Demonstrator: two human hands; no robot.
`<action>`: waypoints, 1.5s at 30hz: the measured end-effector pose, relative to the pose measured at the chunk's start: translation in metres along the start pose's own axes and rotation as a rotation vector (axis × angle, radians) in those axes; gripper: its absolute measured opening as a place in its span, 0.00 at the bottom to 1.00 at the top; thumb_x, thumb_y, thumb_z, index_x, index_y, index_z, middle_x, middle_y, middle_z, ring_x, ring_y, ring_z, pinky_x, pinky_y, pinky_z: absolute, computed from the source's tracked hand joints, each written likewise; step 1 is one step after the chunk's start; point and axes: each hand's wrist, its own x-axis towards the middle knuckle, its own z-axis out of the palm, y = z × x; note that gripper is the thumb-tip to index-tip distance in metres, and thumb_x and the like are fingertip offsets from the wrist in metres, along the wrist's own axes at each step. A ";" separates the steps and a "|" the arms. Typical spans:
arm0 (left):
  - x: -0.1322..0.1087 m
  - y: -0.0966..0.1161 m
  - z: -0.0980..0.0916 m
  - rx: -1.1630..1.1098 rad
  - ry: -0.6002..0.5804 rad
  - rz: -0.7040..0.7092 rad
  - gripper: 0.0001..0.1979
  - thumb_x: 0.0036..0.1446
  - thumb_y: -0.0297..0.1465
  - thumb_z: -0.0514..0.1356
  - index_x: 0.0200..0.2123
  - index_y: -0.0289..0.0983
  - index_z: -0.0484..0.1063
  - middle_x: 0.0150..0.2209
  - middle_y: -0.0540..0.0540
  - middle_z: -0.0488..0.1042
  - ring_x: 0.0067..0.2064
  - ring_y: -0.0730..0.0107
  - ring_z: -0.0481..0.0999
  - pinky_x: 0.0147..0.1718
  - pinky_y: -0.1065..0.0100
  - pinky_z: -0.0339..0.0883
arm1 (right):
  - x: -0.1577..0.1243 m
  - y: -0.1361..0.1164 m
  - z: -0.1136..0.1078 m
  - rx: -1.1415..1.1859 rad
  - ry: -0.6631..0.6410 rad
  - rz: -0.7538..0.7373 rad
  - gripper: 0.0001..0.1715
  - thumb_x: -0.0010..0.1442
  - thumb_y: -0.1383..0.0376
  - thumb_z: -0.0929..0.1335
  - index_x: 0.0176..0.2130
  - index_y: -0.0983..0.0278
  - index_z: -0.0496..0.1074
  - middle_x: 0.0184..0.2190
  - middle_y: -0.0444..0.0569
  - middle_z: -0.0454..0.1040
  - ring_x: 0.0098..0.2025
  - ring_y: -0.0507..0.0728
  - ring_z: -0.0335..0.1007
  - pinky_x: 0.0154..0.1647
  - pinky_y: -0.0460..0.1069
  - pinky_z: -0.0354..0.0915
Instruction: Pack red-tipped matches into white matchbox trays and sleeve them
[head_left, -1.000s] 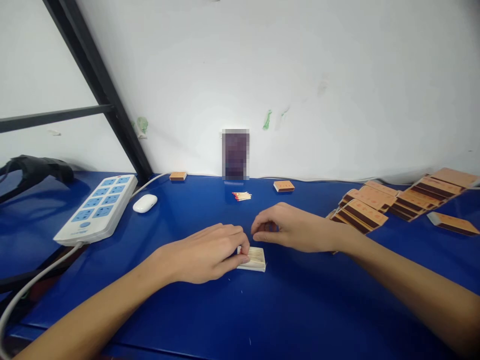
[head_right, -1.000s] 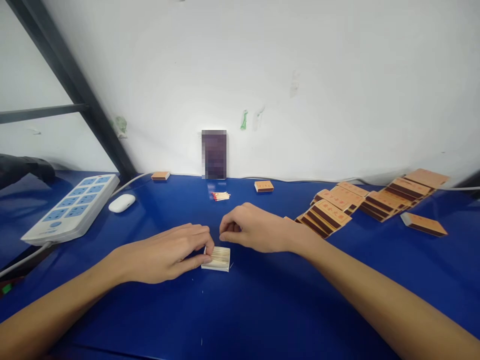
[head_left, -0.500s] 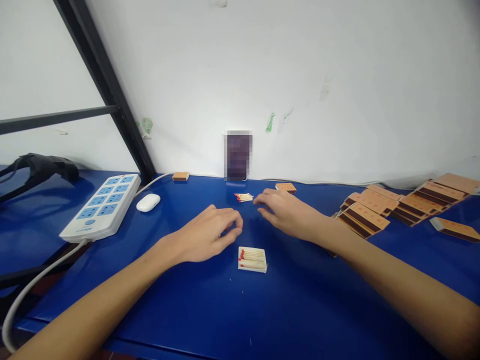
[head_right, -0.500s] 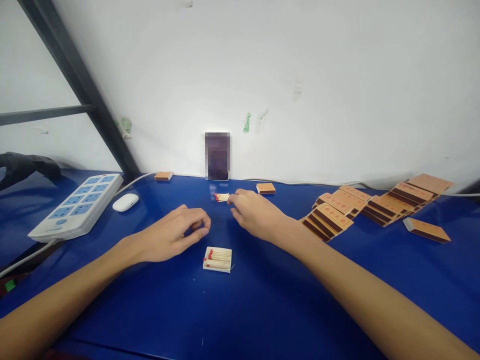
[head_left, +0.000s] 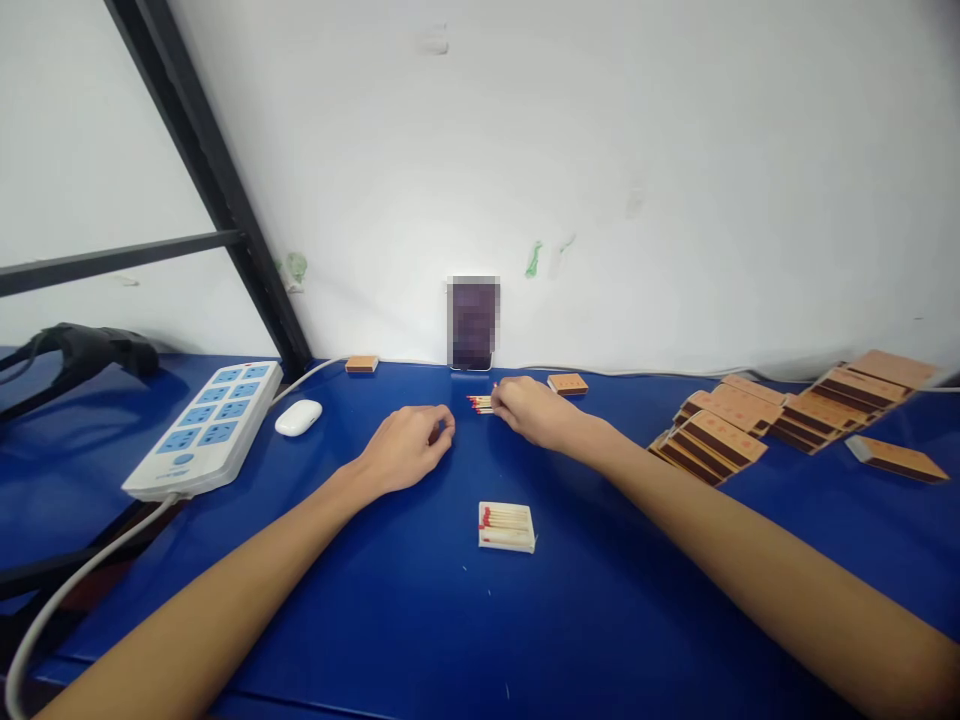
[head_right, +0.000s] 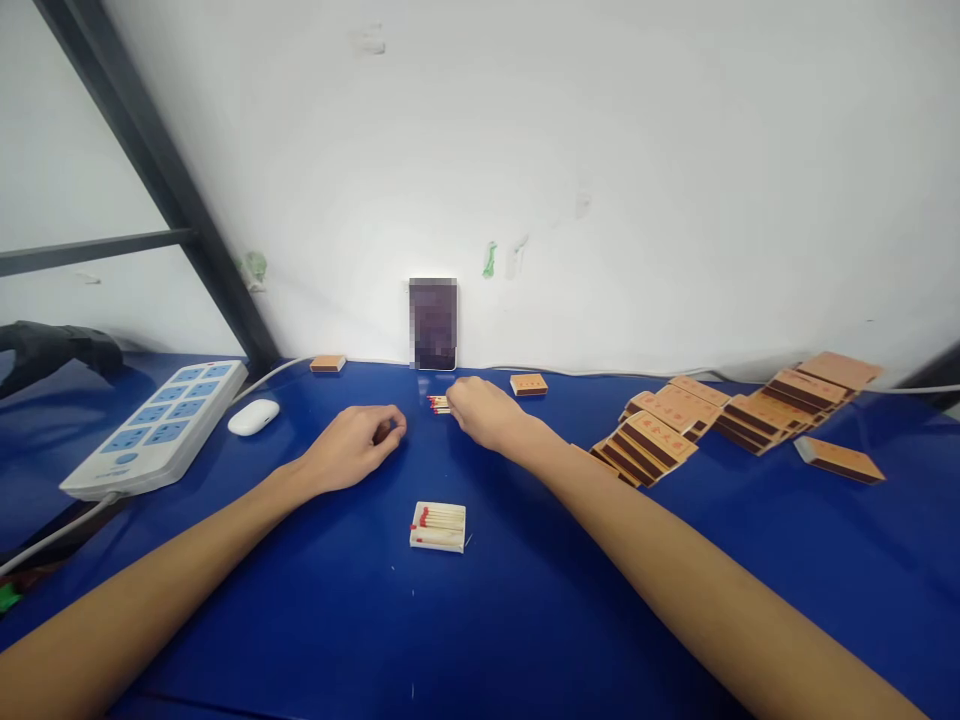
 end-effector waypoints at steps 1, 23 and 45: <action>0.001 -0.001 0.001 -0.002 0.002 0.000 0.08 0.60 0.31 0.51 0.33 0.39 0.69 0.26 0.52 0.71 0.27 0.71 0.67 0.28 0.69 0.56 | 0.000 0.001 0.000 0.014 -0.006 -0.001 0.12 0.64 0.67 0.60 0.35 0.66 0.71 0.38 0.57 0.74 0.39 0.58 0.70 0.35 0.48 0.57; 0.121 -0.005 0.007 0.551 -0.247 0.473 0.23 0.58 0.20 0.53 0.53 0.47 0.70 0.45 0.42 0.70 0.46 0.60 0.66 0.40 0.64 0.56 | -0.106 -0.051 -0.027 0.473 -0.110 -0.013 0.05 0.57 0.66 0.63 0.29 0.61 0.67 0.31 0.45 0.71 0.32 0.53 0.65 0.32 0.47 0.60; 0.133 -0.010 0.006 0.444 -0.280 0.444 0.05 0.54 0.27 0.57 0.29 0.36 0.73 0.34 0.43 0.75 0.39 0.62 0.71 0.37 0.66 0.55 | -0.038 0.008 -0.002 0.213 0.129 0.100 0.08 0.61 0.67 0.62 0.40 0.67 0.69 0.27 0.47 0.72 0.27 0.52 0.65 0.29 0.46 0.56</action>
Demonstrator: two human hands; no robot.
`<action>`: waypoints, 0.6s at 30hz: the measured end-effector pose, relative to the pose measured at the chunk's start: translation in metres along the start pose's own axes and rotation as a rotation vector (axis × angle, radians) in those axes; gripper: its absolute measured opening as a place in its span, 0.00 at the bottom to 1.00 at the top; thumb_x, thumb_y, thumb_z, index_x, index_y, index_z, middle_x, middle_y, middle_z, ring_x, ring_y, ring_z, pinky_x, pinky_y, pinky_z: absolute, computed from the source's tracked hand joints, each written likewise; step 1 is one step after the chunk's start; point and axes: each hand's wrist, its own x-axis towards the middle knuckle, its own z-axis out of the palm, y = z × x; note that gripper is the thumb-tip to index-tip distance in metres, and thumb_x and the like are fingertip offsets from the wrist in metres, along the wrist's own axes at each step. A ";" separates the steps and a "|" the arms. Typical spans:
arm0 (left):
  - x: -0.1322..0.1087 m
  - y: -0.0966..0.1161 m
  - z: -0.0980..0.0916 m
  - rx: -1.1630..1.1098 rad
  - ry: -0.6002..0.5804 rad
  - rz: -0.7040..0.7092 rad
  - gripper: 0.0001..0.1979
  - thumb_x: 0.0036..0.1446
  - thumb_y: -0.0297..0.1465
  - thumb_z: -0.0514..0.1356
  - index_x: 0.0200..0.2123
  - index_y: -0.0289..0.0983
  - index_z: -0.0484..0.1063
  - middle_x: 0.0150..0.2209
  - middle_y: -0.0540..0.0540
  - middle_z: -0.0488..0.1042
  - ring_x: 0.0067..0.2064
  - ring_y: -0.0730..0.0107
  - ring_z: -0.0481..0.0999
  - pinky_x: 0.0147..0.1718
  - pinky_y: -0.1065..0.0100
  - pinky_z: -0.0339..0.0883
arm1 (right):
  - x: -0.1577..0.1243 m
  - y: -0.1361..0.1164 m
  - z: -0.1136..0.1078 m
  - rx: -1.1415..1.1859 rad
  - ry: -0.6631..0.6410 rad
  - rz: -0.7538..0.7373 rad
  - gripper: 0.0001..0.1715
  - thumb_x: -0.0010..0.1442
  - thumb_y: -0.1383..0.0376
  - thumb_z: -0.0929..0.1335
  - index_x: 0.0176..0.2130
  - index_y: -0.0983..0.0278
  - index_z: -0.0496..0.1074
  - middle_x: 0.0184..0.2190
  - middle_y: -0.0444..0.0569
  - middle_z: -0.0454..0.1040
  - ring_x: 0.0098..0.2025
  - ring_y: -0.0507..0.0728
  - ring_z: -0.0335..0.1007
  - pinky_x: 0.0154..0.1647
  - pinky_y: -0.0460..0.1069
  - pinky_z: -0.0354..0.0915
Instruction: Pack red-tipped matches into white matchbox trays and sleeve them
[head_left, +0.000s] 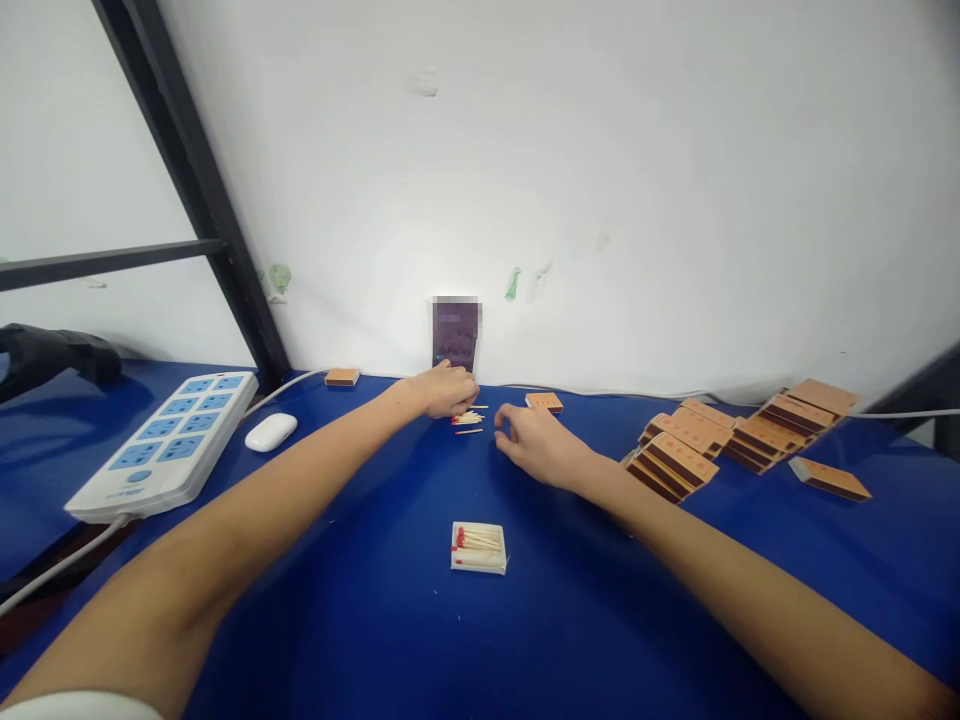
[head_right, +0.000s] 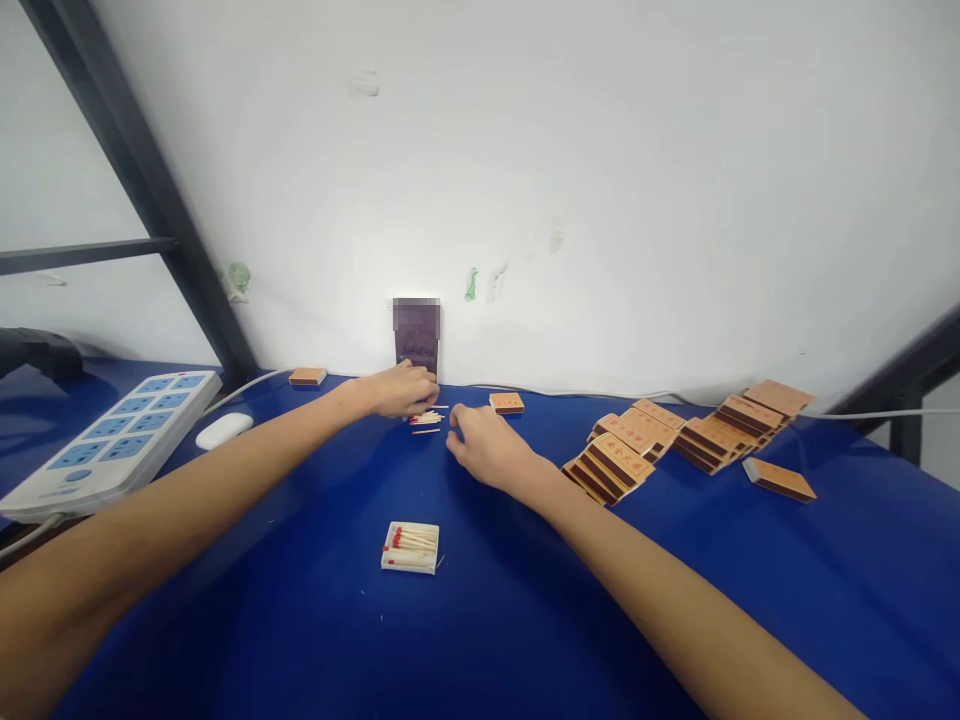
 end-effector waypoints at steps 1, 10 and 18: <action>-0.001 -0.001 -0.001 -0.025 0.002 -0.011 0.05 0.54 0.27 0.57 0.29 0.36 0.73 0.34 0.43 0.75 0.38 0.63 0.72 0.36 0.67 0.56 | 0.006 0.002 0.000 -0.013 0.009 -0.008 0.09 0.61 0.68 0.62 0.41 0.67 0.69 0.27 0.48 0.72 0.28 0.53 0.65 0.30 0.46 0.56; -0.074 0.053 -0.054 -0.435 0.033 -0.081 0.06 0.49 0.29 0.58 0.31 0.38 0.74 0.31 0.50 0.74 0.29 0.72 0.70 0.28 0.70 0.58 | 0.031 0.009 0.015 -0.008 -0.013 -0.173 0.10 0.61 0.68 0.65 0.43 0.65 0.73 0.38 0.52 0.72 0.41 0.56 0.67 0.42 0.48 0.58; -0.112 0.115 -0.053 -0.531 -0.088 -0.072 0.01 0.48 0.29 0.62 0.26 0.41 0.73 0.27 0.52 0.74 0.29 0.69 0.70 0.28 0.67 0.58 | 0.040 0.006 0.020 -0.043 -0.046 -0.160 0.08 0.62 0.67 0.64 0.36 0.64 0.73 0.35 0.50 0.73 0.37 0.55 0.68 0.37 0.47 0.58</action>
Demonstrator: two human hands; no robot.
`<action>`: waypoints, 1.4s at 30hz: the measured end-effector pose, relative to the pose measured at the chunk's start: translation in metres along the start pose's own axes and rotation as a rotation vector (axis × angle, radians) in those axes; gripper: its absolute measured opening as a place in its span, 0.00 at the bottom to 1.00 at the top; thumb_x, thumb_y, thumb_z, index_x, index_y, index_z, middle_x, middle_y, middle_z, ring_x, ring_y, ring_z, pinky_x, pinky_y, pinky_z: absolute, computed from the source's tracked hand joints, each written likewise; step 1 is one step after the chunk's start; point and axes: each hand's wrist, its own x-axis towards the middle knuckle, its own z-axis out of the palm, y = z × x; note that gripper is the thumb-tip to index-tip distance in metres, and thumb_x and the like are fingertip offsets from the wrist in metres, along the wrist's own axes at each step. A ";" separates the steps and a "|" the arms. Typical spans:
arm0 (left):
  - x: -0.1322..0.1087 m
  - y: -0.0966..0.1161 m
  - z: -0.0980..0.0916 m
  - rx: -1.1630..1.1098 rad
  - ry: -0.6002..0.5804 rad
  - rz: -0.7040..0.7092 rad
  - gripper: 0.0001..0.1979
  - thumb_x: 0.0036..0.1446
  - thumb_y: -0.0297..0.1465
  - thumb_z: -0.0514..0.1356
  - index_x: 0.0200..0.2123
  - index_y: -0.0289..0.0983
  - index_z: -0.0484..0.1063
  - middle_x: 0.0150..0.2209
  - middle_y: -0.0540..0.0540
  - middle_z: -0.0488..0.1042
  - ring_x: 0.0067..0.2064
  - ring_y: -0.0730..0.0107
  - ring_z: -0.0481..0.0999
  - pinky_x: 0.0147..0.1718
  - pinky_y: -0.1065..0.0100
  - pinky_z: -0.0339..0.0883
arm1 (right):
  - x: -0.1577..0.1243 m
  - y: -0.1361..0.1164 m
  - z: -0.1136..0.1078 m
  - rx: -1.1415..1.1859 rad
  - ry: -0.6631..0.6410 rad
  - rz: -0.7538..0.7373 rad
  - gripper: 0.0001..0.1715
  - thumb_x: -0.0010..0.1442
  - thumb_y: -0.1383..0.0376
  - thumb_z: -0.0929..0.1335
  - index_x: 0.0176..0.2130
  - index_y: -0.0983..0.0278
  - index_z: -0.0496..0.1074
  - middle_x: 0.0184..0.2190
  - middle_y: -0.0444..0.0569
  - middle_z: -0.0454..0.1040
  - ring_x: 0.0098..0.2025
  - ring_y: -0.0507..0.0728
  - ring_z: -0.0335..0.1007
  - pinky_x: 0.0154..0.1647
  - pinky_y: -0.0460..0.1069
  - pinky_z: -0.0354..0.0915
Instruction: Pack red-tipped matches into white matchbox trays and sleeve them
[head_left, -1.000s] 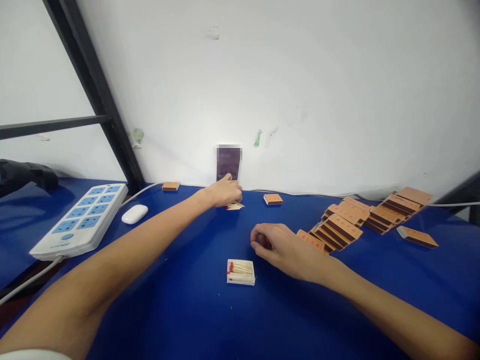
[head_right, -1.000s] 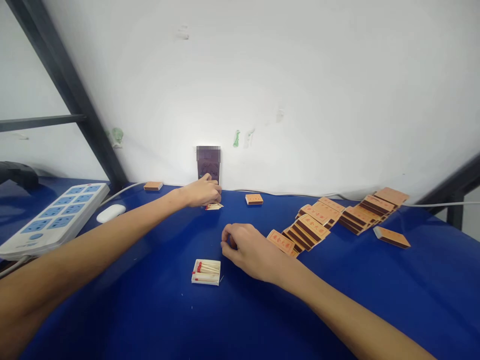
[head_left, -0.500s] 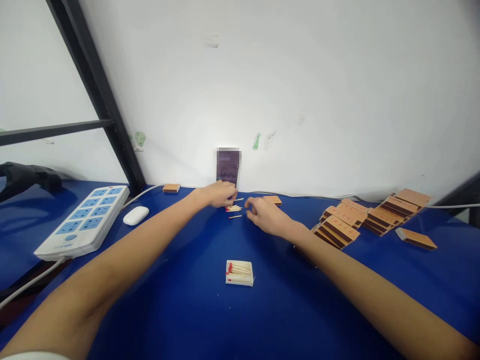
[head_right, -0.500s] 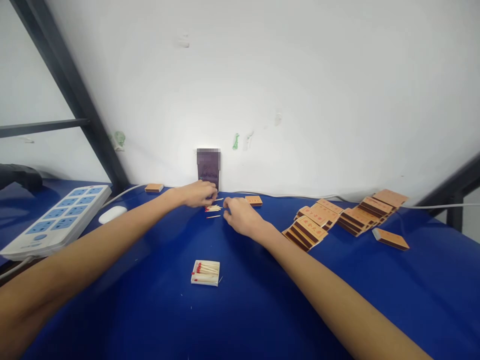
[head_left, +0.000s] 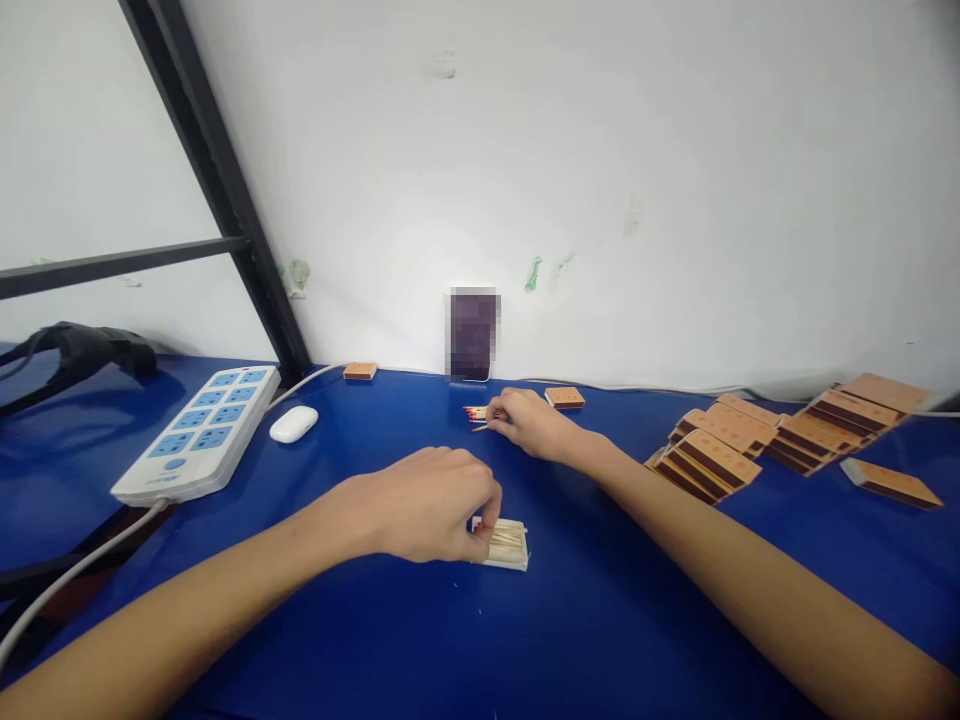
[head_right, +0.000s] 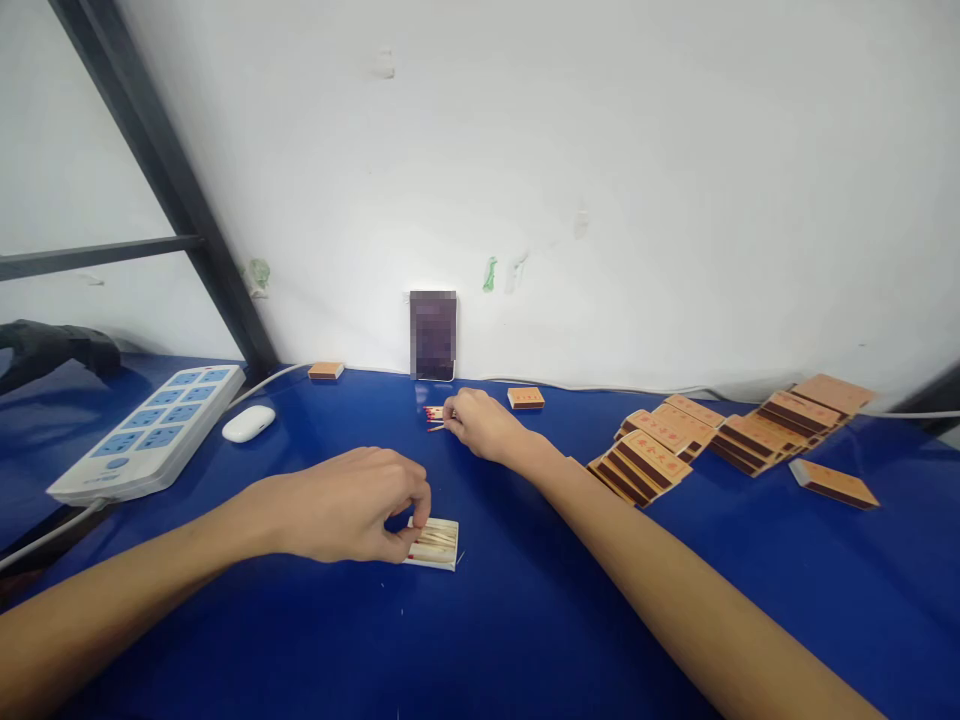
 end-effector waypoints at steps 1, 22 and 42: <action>0.001 -0.001 0.003 0.003 -0.001 -0.006 0.01 0.48 0.29 0.62 0.26 0.41 0.73 0.27 0.52 0.74 0.29 0.69 0.70 0.27 0.67 0.58 | 0.000 -0.001 0.000 -0.006 -0.015 0.005 0.08 0.63 0.67 0.63 0.35 0.64 0.72 0.34 0.49 0.73 0.35 0.54 0.68 0.35 0.47 0.58; 0.058 -0.088 0.008 0.127 0.347 -0.242 0.10 0.59 0.32 0.54 0.38 0.39 0.75 0.23 0.52 0.72 0.26 0.72 0.71 0.27 0.72 0.59 | -0.101 -0.081 -0.044 0.185 -0.159 0.009 0.09 0.64 0.67 0.59 0.33 0.62 0.65 0.34 0.47 0.70 0.32 0.53 0.66 0.32 0.48 0.61; 0.065 -0.077 0.021 0.335 0.186 -0.252 0.10 0.63 0.28 0.47 0.38 0.34 0.67 0.40 0.39 0.71 0.41 0.58 0.73 0.39 0.60 0.65 | -0.087 -0.062 -0.050 0.142 0.019 0.104 0.09 0.62 0.64 0.62 0.31 0.62 0.68 0.31 0.47 0.72 0.31 0.53 0.66 0.30 0.47 0.57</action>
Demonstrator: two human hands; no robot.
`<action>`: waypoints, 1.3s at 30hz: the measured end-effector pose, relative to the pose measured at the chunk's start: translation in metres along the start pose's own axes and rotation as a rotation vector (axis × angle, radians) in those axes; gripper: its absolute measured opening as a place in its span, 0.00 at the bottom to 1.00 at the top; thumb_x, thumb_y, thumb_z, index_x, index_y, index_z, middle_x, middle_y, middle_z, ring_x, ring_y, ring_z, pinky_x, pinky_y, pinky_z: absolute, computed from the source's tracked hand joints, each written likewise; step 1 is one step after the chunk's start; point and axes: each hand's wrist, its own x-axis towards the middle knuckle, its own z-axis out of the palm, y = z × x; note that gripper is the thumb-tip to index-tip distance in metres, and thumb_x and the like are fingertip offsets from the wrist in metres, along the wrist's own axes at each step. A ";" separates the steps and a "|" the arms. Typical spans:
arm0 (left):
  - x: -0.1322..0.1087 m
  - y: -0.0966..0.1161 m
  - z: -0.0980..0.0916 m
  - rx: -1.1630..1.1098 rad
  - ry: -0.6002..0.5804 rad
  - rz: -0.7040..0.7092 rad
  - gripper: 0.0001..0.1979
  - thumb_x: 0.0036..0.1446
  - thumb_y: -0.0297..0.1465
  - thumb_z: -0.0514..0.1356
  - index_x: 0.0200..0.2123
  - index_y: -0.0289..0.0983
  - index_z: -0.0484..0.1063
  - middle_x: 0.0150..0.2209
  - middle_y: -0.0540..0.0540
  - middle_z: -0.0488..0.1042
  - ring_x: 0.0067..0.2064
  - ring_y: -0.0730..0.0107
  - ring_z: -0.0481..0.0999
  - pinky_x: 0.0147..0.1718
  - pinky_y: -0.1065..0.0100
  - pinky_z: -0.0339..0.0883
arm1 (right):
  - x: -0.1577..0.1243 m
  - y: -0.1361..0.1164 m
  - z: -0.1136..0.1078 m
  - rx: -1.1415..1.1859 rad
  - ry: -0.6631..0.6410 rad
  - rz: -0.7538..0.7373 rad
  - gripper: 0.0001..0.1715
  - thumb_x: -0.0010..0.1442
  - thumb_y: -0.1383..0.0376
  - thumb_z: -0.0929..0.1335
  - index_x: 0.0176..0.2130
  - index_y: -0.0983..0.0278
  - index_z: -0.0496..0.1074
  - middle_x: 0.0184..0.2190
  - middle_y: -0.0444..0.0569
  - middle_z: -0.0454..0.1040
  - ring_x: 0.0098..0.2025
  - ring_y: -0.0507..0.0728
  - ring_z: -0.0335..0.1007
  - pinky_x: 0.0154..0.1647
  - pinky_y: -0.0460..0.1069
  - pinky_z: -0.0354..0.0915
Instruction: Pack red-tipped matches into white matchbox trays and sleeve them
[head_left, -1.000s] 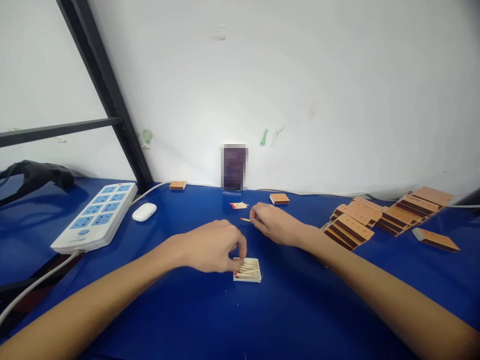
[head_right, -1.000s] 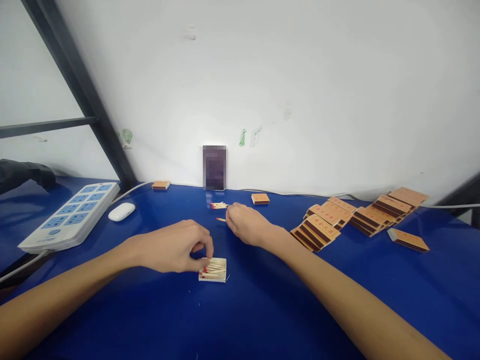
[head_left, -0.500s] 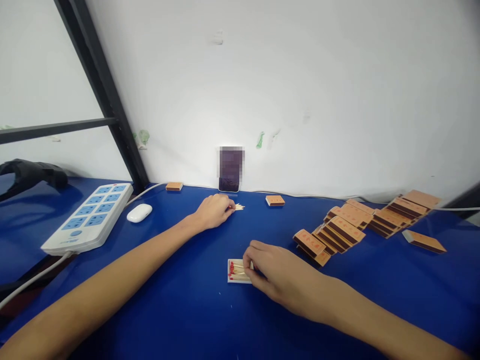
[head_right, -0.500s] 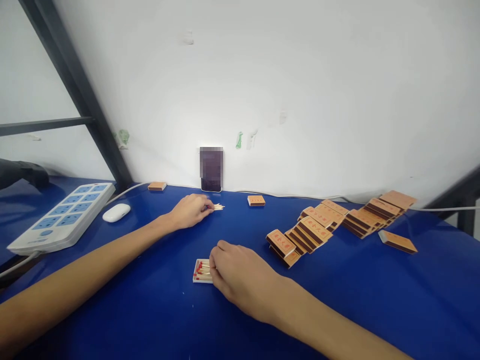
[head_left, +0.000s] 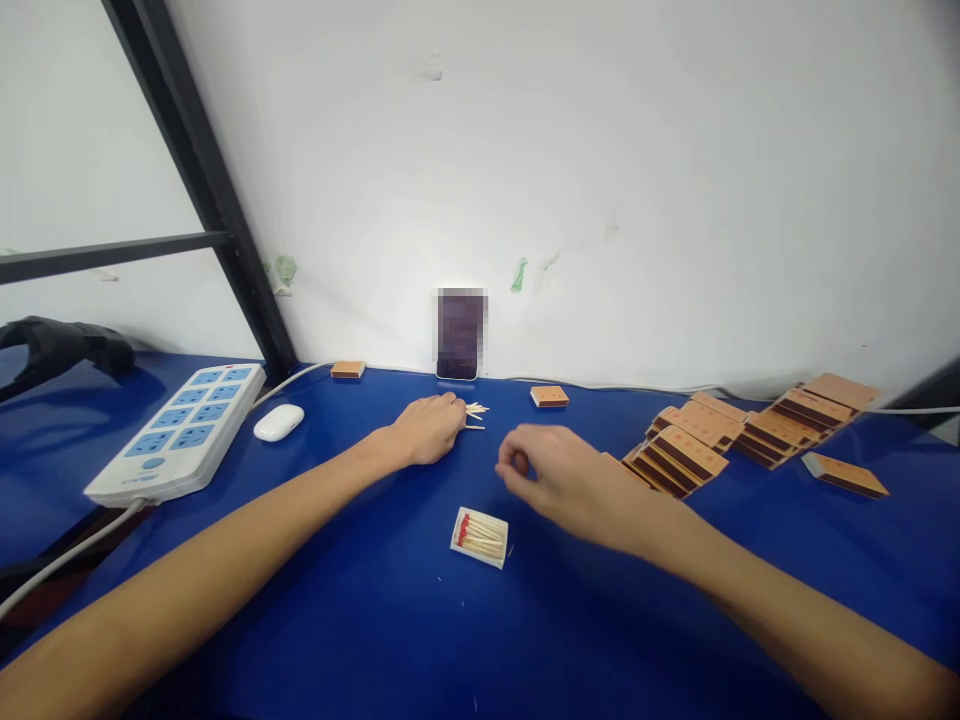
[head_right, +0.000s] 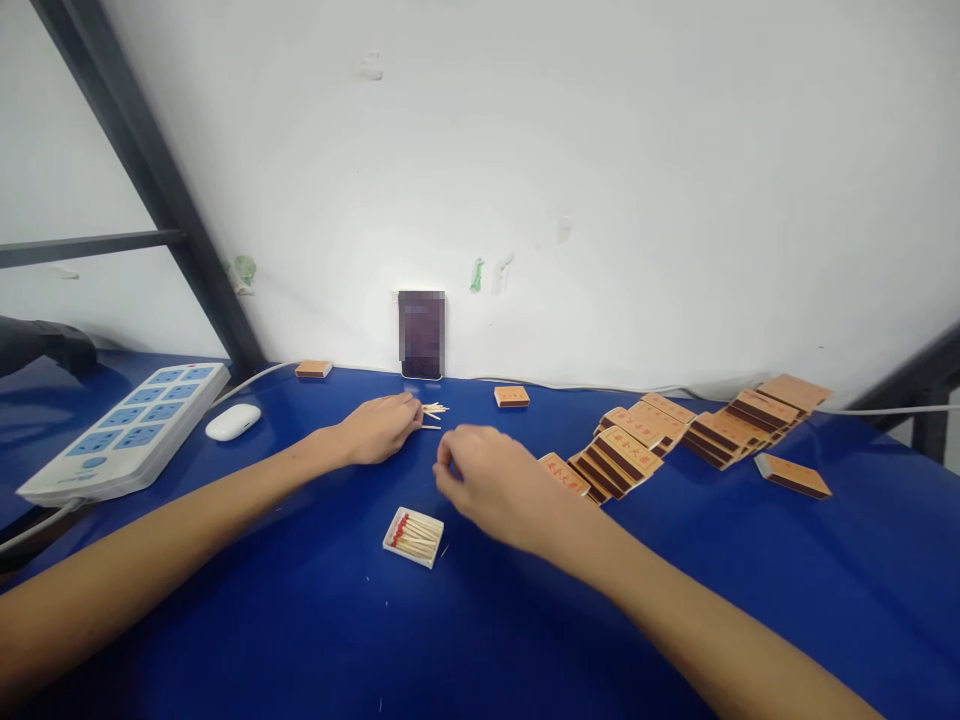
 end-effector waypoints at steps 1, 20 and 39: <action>-0.003 0.001 -0.002 0.001 -0.009 0.010 0.10 0.63 0.28 0.47 0.38 0.34 0.67 0.40 0.39 0.71 0.41 0.58 0.73 0.39 0.61 0.65 | 0.008 0.006 -0.001 -0.030 0.020 0.021 0.10 0.61 0.64 0.62 0.31 0.62 0.69 0.30 0.47 0.73 0.31 0.53 0.66 0.29 0.47 0.56; -0.104 0.068 -0.033 -0.310 -0.124 0.155 0.08 0.65 0.29 0.46 0.38 0.38 0.64 0.38 0.47 0.69 0.39 0.66 0.70 0.40 0.63 0.64 | 0.092 0.043 0.036 -0.262 -0.082 0.061 0.13 0.64 0.65 0.59 0.38 0.63 0.71 0.41 0.53 0.75 0.39 0.57 0.71 0.32 0.47 0.56; 0.006 -0.016 0.012 -0.149 0.122 -0.103 0.09 0.63 0.31 0.50 0.38 0.38 0.69 0.41 0.43 0.73 0.42 0.61 0.74 0.39 0.64 0.66 | -0.017 -0.004 0.011 0.054 -0.155 -0.320 0.06 0.63 0.70 0.61 0.36 0.62 0.66 0.38 0.47 0.70 0.37 0.53 0.66 0.38 0.48 0.62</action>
